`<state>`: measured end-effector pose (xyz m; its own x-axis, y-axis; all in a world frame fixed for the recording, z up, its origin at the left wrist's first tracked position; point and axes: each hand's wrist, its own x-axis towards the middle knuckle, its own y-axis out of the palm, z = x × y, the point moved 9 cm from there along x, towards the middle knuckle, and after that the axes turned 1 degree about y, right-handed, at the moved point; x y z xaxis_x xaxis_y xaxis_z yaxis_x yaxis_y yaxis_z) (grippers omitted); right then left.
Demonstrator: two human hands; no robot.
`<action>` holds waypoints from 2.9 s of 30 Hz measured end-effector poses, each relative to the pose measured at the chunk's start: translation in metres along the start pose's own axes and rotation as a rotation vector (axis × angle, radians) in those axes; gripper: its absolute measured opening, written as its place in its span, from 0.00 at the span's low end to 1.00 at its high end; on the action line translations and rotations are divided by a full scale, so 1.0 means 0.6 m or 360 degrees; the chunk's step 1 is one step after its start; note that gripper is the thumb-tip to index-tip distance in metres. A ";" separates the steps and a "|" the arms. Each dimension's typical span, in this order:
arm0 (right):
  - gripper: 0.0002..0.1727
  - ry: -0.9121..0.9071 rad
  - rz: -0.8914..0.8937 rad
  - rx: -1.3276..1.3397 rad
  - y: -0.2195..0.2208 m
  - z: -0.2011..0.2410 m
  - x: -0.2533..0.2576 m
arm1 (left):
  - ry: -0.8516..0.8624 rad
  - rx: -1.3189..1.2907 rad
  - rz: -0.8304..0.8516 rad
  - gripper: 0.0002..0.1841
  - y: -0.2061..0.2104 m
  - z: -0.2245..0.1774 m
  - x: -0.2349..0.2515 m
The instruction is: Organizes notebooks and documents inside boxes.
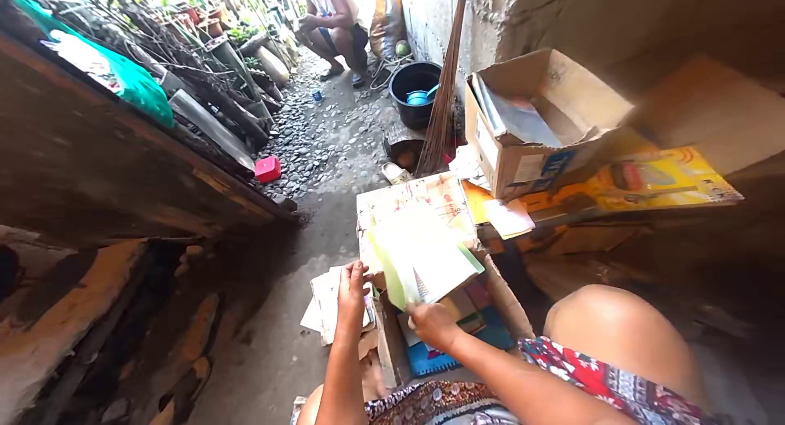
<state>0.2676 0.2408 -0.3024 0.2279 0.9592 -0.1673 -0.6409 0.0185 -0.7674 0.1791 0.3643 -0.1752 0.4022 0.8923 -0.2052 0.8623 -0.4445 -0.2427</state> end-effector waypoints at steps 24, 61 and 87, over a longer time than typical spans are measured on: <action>0.33 0.0452 0.0735 0.0226 -0.021 -0.089 0.011 | -0.0494 0.1544 0.0001 0.19 -0.132 0.049 -0.016; 0.36 0.1227 -0.0630 0.1058 -0.136 -0.206 0.013 | -0.0559 0.1409 -0.0105 0.22 -0.146 0.081 0.003; 0.25 0.0101 -0.0323 0.1149 -0.058 0.042 0.043 | -0.0003 0.1292 -0.0079 0.36 -0.074 0.030 0.002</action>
<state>0.2775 0.2720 -0.2645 0.4204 0.8996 -0.1180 -0.8983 0.3943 -0.1940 0.1356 0.3839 -0.1819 0.3680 0.9127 -0.1775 0.3866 -0.3238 -0.8635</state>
